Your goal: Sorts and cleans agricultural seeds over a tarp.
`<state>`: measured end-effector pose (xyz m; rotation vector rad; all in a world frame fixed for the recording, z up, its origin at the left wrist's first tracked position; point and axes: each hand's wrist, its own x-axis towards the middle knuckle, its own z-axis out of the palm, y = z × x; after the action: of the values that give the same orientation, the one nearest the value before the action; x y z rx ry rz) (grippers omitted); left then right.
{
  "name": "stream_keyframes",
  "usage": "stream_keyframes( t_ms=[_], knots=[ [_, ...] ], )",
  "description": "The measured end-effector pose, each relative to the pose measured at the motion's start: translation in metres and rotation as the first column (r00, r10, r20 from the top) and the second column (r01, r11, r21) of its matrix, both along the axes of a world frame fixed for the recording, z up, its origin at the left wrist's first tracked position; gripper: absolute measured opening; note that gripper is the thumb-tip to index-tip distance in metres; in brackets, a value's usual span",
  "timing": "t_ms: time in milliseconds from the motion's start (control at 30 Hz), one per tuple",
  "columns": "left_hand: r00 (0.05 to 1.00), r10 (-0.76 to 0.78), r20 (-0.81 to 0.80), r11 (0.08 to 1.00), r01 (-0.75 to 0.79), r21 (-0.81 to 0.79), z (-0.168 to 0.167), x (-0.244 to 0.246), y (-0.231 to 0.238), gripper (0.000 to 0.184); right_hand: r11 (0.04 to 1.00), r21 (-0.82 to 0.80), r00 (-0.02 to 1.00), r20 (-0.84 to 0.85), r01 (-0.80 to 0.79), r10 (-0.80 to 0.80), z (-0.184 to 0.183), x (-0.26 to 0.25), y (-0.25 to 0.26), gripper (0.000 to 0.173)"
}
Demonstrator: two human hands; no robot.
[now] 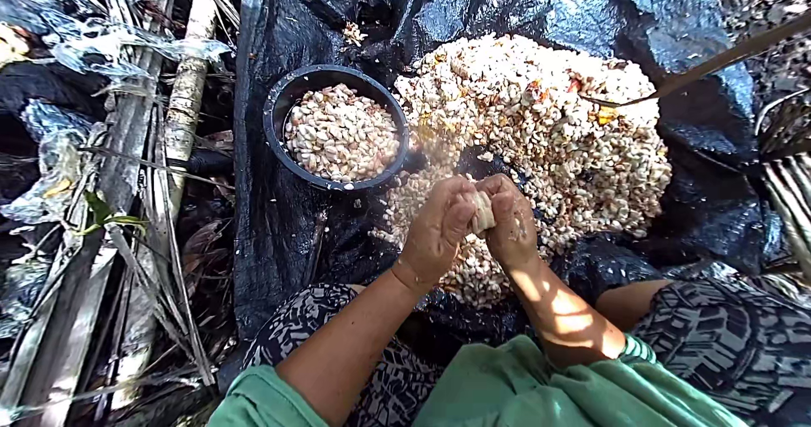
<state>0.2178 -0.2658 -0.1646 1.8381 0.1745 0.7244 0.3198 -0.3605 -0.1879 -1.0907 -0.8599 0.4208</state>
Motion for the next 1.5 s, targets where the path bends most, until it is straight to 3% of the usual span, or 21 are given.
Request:
stream_keyframes(
  t_ms=[67, 267, 433, 667, 800, 933, 1067, 1133, 1233, 1333, 1500],
  knots=[
    [1.0, -0.01, -0.002, 1.0, 0.01, 0.03, 0.0, -0.002, -0.002, 0.054, 1.0, -0.015, 1.0, 0.008, -0.028, 0.028, 0.001, 0.001, -0.003, 0.051],
    [0.999, 0.049, 0.018, 0.963, -0.052, 0.266, -0.009, -0.007, -0.001, 0.049, 0.986, -0.083, 0.989, 0.015, -0.143, 0.145, 0.002, 0.007, -0.008, 0.037],
    [0.997, 0.065, -0.039, 0.954, -0.051, 0.296, -0.018, -0.011, -0.003, 0.05, 0.985, -0.145, 0.992, 0.068, -0.094, 0.104, -0.004, 0.007, -0.009, 0.04],
    [0.995, 0.044, -0.092, 0.967, -0.019, 0.254, -0.021, -0.01, -0.004, 0.053, 0.991, -0.132, 0.998, 0.053, -0.035, 0.042, -0.009, 0.004, -0.008, 0.029],
    [0.989, 0.046, -0.139, 0.974, -0.014, 0.225, -0.021, -0.009, -0.004, 0.054, 0.989, -0.14, 0.997, -0.055, 0.04, -0.048, -0.015, -0.005, -0.003, 0.017],
    [0.983, -0.057, -0.175, 0.984, 0.085, 0.156, -0.014, -0.006, -0.001, 0.05, 0.987, -0.135, 0.984, -0.14, 0.088, -0.107, -0.017, -0.001, 0.0, 0.026],
    [0.959, -0.176, -0.222, 0.984, 0.173, -0.032, -0.013, -0.005, -0.001, 0.044, 0.992, -0.109, 0.988, -0.131, 0.064, -0.078, -0.02, 0.012, -0.001, 0.039],
    [0.957, -0.189, -0.221, 0.982, 0.184, -0.045, -0.014, -0.005, 0.0, 0.043, 0.994, -0.103, 0.995, -0.084, 0.038, -0.047, -0.022, 0.016, -0.001, 0.045],
    [0.956, -0.15, -0.251, 0.981, 0.176, 0.084, -0.014, -0.005, 0.003, 0.043, 0.989, -0.149, 0.996, 0.084, 0.013, 0.0, -0.02, 0.019, -0.003, 0.057],
    [0.956, -0.094, -0.28, 0.966, 0.156, 0.207, -0.017, -0.007, 0.005, 0.044, 0.988, -0.154, 0.984, 0.179, 0.023, 0.005, -0.02, 0.015, -0.002, 0.046],
    [0.977, -0.034, -0.209, 0.938, 0.103, 0.33, -0.023, -0.01, 0.002, 0.039, 0.996, -0.09, 0.984, 0.178, 0.021, -0.005, -0.028, 0.008, -0.002, 0.037]
  ],
)
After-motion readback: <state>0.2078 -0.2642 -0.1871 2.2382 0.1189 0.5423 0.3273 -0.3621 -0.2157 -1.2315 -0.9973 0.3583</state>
